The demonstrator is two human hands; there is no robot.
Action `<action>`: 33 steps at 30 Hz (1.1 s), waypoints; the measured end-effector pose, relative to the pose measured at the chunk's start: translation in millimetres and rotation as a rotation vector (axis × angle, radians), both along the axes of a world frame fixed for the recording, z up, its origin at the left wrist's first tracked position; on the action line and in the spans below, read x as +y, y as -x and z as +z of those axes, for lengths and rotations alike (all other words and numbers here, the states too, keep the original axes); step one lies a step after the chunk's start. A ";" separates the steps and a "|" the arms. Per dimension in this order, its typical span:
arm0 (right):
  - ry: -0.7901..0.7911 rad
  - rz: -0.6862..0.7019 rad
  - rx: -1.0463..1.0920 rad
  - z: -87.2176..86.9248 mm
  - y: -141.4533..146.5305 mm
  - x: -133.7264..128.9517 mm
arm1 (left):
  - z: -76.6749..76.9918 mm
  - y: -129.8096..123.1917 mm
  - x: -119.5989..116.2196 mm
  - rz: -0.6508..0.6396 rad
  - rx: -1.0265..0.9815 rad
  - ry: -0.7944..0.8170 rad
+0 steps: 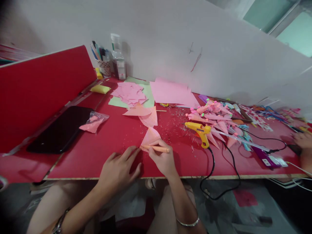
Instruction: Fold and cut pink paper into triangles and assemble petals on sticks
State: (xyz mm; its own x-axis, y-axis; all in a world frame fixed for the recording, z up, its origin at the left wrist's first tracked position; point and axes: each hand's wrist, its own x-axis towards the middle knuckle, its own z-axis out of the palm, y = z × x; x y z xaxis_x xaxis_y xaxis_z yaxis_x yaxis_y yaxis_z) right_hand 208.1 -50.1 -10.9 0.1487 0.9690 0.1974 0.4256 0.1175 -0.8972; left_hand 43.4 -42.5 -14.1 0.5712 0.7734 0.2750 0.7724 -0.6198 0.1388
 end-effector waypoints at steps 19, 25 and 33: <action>-0.049 -0.217 -0.085 -5.9 -11.8 5.3 | -1.3 0.6 0.2 -0.006 -0.039 0.003; -0.077 -0.358 -0.081 -12.3 -18.8 5.8 | -2.0 1.0 0.0 -0.006 -0.021 0.002; -0.159 -0.230 0.134 -3.3 -11.8 1.2 | -1.4 0.8 0.5 -0.003 -0.033 0.006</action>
